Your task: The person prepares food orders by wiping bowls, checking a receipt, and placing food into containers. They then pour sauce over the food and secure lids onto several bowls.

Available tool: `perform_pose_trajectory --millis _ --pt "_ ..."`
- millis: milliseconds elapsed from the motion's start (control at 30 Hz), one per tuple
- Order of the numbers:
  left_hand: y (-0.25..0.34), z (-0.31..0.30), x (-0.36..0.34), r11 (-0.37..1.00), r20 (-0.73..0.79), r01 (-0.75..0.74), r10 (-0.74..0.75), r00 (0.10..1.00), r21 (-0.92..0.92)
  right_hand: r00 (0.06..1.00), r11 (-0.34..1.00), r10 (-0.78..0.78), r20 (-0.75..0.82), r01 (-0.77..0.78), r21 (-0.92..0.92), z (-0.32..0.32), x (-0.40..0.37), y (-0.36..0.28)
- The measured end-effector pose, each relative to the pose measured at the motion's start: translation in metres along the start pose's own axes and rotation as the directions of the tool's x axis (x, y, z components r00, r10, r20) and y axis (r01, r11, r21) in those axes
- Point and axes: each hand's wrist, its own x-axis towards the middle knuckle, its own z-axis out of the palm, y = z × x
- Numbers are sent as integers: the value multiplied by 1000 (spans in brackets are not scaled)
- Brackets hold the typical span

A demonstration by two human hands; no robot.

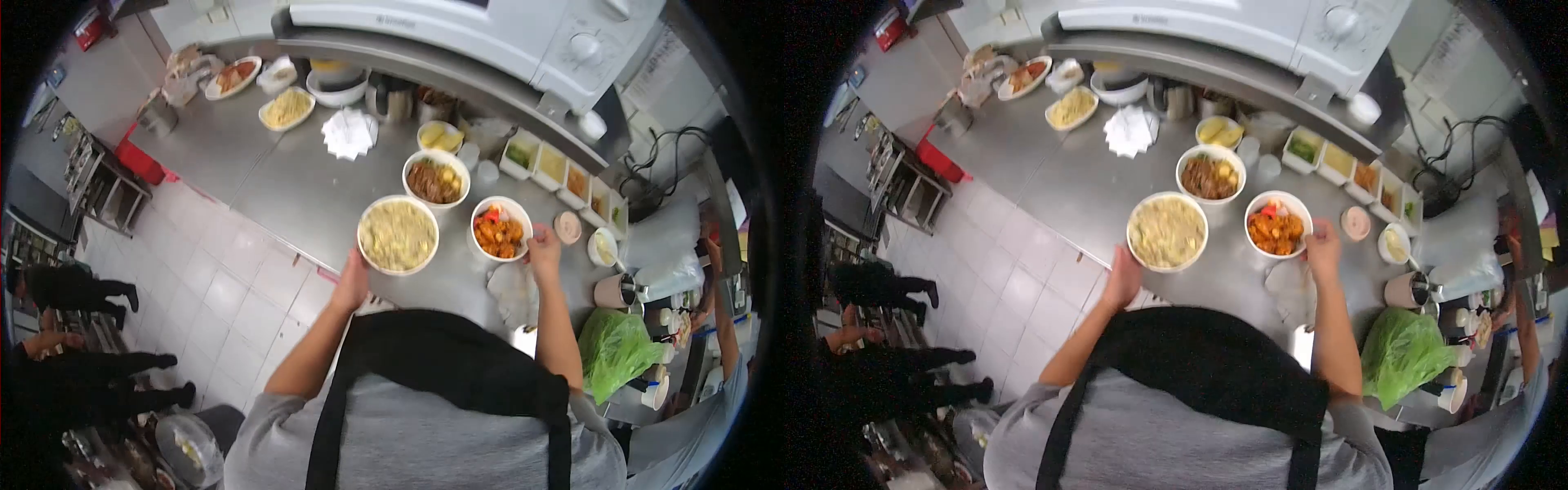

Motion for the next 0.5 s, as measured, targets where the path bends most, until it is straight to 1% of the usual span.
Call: perform_pose_trajectory --millis 67,100,133,167,200,233,267,300,367,433,467,500 --pt "-15 21 -3 987 92 -149 144 985 51 997 995 -69 -34 71 73 -17 -3 5" --pt "10 58 -7 989 205 -146 141 968 6 989 984 -70 -131 89 152 -23 -6 10" --pt "-24 35 8 990 245 -121 136 960 -72 966 975 -138 -218 171 143 -27 -17 3" --pt "-24 42 7 993 265 -64 87 960 -95 927 969 -238 -290 248 -3 -31 -11 25" --pt "-29 41 11 997 290 -59 70 954 -48 894 948 -317 -317 305 -88 -30 -13 33" --pt "-20 51 14 1000 313 8 -11 950 12 922 954 -299 -246 285 -90 -29 -29 21" --pt "-11 64 14 999 330 20 -32 943 40 978 978 -173 -119 185 97 -26 -53 -4" --pt "-9 71 16 998 342 12 -33 939 63 997 964 -63 43 50 262 -21 -73 -18" --pt "-5 86 21 991 344 -13 -35 938 136 951 955 -125 282 39 294 -2 -83 4" --pt "1 105 26 972 324 -48 -31 945 232 958 903 -79 275 -49 428 18 -100 2" --pt "1 112 30 946 330 -81 -28 944 313 959 868 -53 280 -94 488 24 -109 -3" --pt "0 119 35 914 333 -113 -25 943 390 953 918 -13 303 -109 382 23 -118 -17"
